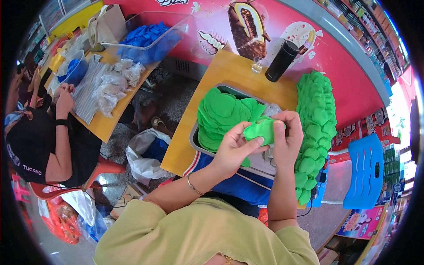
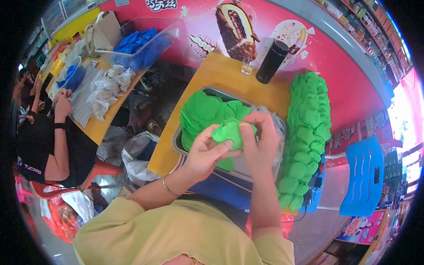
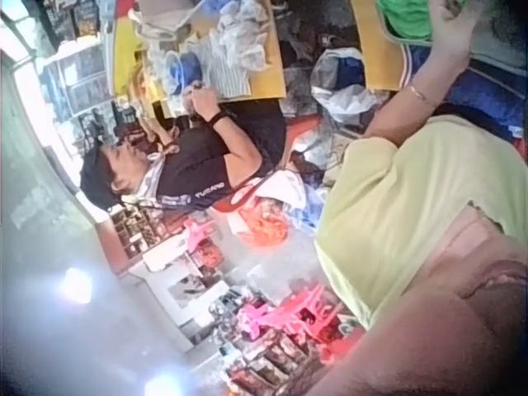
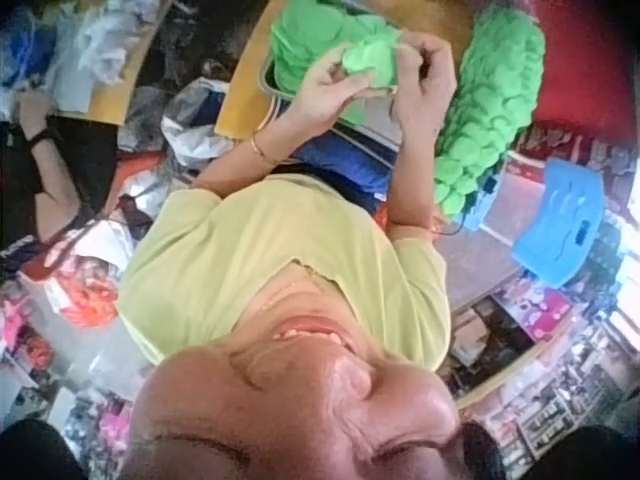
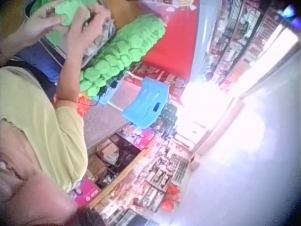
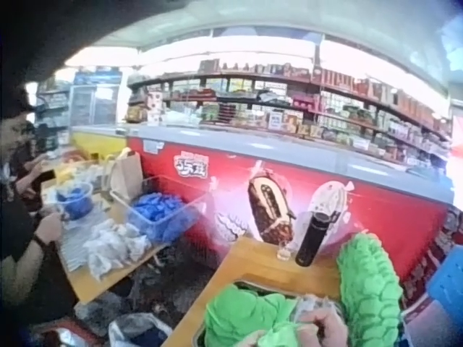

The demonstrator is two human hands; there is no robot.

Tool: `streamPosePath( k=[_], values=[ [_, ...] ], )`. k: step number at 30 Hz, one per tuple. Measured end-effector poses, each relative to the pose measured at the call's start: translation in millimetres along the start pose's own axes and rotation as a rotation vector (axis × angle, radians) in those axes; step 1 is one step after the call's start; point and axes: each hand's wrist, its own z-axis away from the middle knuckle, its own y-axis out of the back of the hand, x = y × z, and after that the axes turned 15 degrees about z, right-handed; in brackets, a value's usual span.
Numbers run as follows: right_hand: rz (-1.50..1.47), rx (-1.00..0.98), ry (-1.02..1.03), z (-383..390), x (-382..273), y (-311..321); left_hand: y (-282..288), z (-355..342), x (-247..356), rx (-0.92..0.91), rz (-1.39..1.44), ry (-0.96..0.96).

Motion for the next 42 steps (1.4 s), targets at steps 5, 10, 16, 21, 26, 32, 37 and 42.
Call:
streamPosePath(
  k=[5,10,16,21,26,32,37,42],
  values=[
    [0.152,-0.042,0.074,-9,-1,6,6,-4,2,-0.066,-0.166,0.012],
    [-0.938,-0.184,-0.083,-21,11,17,3,-17,3,-0.214,0.066,-0.014],
    [0.289,0.082,0.160,-23,28,-18,5,-24,6,-0.055,-0.145,0.063],
    [0.372,0.048,0.536,-32,19,-16,10,-29,24,-0.034,-0.300,0.001],
    [0.344,-0.060,0.486,-27,16,-6,18,-26,42,-0.188,-0.523,0.040],
    [0.485,-0.159,0.545,-27,-3,9,10,-23,47,-0.149,-0.543,0.099],
    [0.402,-0.225,0.510,-16,-5,20,9,-20,50,-0.289,-0.814,0.074],
    [0.505,-0.288,0.481,1,6,28,14,-16,44,-0.236,-1.118,0.015]
  ],
)
